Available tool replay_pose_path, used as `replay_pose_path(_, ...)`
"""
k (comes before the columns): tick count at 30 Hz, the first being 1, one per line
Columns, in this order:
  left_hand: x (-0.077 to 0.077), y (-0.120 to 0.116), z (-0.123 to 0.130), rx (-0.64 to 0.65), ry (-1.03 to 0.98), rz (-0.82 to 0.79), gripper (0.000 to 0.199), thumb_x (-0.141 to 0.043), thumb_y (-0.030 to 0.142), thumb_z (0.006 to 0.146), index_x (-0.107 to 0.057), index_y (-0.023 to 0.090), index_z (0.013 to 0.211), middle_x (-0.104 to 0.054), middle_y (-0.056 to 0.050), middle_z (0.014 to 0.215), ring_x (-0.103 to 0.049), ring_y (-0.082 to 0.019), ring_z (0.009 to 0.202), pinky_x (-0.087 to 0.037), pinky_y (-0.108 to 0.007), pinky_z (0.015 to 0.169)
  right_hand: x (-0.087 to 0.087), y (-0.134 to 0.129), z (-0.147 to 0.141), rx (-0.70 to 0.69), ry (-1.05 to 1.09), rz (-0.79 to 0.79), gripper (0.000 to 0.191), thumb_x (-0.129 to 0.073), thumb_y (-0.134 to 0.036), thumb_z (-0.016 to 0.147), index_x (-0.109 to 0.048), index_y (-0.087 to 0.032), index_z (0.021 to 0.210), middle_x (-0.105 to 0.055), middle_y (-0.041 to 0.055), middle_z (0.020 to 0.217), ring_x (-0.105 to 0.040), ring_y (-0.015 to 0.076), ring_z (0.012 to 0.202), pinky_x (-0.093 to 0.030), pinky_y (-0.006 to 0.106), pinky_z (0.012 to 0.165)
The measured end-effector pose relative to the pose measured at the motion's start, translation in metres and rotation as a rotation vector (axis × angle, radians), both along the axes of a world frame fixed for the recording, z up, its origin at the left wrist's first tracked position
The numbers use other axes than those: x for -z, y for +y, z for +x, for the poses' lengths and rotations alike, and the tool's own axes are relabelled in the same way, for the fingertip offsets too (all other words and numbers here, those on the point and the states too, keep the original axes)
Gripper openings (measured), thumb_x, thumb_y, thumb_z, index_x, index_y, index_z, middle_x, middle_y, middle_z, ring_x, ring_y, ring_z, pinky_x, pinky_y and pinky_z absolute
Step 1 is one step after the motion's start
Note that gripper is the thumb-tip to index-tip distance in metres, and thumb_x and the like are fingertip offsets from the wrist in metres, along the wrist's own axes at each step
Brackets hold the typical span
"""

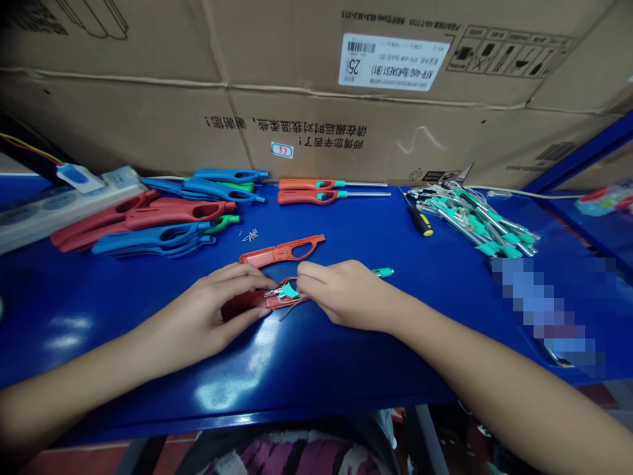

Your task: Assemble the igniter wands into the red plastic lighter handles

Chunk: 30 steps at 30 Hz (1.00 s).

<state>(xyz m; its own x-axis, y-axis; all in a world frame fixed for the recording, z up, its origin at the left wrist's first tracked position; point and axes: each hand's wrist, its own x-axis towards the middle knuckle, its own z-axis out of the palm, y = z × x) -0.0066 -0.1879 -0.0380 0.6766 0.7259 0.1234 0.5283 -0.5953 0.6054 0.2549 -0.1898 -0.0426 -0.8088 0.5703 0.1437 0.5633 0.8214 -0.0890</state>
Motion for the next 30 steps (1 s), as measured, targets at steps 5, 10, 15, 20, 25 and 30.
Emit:
replay_pose_path(5,0.0002,0.0002,0.0,-0.011,-0.011,-0.061,0.025,-0.062,0.018,0.092,-0.068,0.02,0.117,-0.066,-0.007,0.112,-0.064,-0.022,0.103,-0.053,-0.042,0.098,0.0004,-0.0008,-0.001,-0.028,-0.038,0.07,0.024,-0.037,-0.016,0.103,-0.06,-0.015,0.098,-0.061,0.0047,0.092,-0.042,0.0122,0.06,-0.023,0.03,0.052)
replay_pose_path(10,0.0001,-0.0004,0.001,-0.008,-0.019,-0.068,0.025,-0.061,0.018,0.092,-0.068,0.021,0.116,-0.066,-0.007,0.112,-0.064,-0.023,0.102,-0.053,-0.042,0.097,-0.0001,-0.0002,-0.0021,-0.027,0.012,0.031,0.028,-0.035,-0.02,0.105,-0.061,-0.015,0.097,-0.061,0.0044,0.092,-0.046,0.012,0.062,-0.027,0.029,0.053)
replay_pose_path(15,0.0,-0.0012,0.0007,-0.013,-0.016,-0.06,0.025,-0.06,0.018,0.092,-0.067,0.02,0.116,-0.065,-0.007,0.11,-0.064,-0.022,0.101,-0.054,-0.042,0.096,-0.0033,0.0,-0.0023,-0.009,0.013,-0.028,0.028,-0.037,-0.019,0.103,-0.064,-0.015,0.097,-0.063,0.0049,0.096,-0.049,0.0121,0.065,-0.028,0.029,0.054)
replay_pose_path(20,0.0031,-0.001,0.0001,-0.018,-0.031,-0.079,0.024,-0.061,0.019,0.092,-0.063,0.02,0.116,-0.066,-0.007,0.115,-0.064,-0.023,0.108,-0.053,-0.042,0.097,-0.0058,-0.0014,-0.003,-0.016,0.001,-0.031,0.027,-0.038,-0.018,0.102,-0.065,-0.016,0.098,-0.063,0.005,0.097,-0.048,0.012,0.064,-0.027,0.029,0.054)
replay_pose_path(25,0.0062,-0.001,0.0007,-0.03,-0.091,-0.101,0.037,-0.062,0.019,0.091,-0.055,0.02,0.127,-0.067,-0.007,0.122,-0.065,-0.022,0.113,-0.053,-0.04,0.099,-0.004,-0.0021,-0.0022,-0.011,0.034,-0.033,0.025,-0.041,-0.023,0.103,-0.064,-0.017,0.095,-0.062,0.0033,0.094,-0.047,0.0113,0.064,-0.03,0.028,0.055)
replay_pose_path(30,0.0045,-0.0016,0.0004,0.015,-0.05,-0.049,0.034,-0.059,0.017,0.093,-0.059,0.021,0.127,-0.067,-0.009,0.124,-0.064,-0.024,0.115,-0.053,-0.041,0.099,-0.0037,-0.0019,-0.001,-0.034,0.031,0.005,0.029,-0.038,-0.024,0.105,-0.064,-0.016,0.097,-0.062,0.0039,0.093,-0.048,0.0115,0.064,-0.03,0.028,0.054)
